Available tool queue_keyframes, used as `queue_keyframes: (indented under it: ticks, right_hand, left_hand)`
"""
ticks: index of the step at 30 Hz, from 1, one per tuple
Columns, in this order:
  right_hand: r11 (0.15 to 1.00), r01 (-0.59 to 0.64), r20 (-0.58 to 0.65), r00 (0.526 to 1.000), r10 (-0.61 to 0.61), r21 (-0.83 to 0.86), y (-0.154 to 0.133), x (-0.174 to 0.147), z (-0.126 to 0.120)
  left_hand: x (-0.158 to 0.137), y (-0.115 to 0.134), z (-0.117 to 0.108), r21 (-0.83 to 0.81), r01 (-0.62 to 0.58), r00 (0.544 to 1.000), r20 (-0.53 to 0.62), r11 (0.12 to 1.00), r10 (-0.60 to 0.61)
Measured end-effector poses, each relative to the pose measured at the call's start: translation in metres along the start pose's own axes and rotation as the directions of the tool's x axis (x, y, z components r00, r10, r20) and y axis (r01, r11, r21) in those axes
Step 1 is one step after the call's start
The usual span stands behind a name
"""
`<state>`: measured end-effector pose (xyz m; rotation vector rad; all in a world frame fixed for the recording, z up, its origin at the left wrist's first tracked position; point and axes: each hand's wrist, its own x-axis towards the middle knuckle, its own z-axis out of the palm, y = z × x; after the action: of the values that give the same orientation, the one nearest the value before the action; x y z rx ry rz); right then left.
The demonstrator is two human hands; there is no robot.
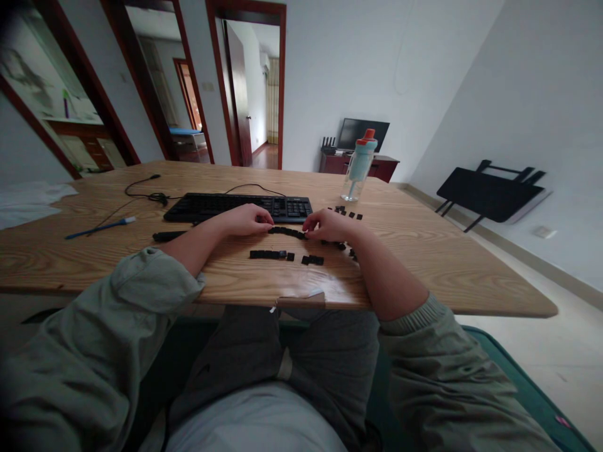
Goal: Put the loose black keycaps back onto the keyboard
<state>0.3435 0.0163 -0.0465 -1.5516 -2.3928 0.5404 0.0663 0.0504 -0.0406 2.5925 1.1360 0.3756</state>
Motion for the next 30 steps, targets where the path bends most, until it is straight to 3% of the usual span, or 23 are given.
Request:
queue_keyframes:
  ticks: [13, 16, 20, 30]
  right_hand:
    - [1.000, 0.015, 0.009, 1.000, -0.015, 0.015, -0.004, -0.002, 0.000]
    - [1.000, 0.017, -0.114, 0.993, -0.017, 0.003, 0.001, 0.000, -0.003]
    - [1.000, -0.027, -0.350, 0.937, 0.021, -0.012, 0.008, 0.003, -0.009]
    - [1.000, 0.001, -0.452, 0.892, 0.008, 0.021, 0.005, 0.005, -0.007]
  left_hand:
    - [0.000, -0.002, 0.001, -0.020, -0.007, 1.000, 0.006, 1.000, 0.007]
    - [-0.001, 0.004, -0.001, -0.006, -0.009, 0.999, -0.041, 1.000, 0.008]
    - [0.003, 0.014, 0.003, -0.002, -0.081, 0.989, -0.124, 0.997, 0.080]
    - [0.024, 0.041, 0.014, 0.055, -0.288, 0.957, -0.020, 0.956, 0.289]
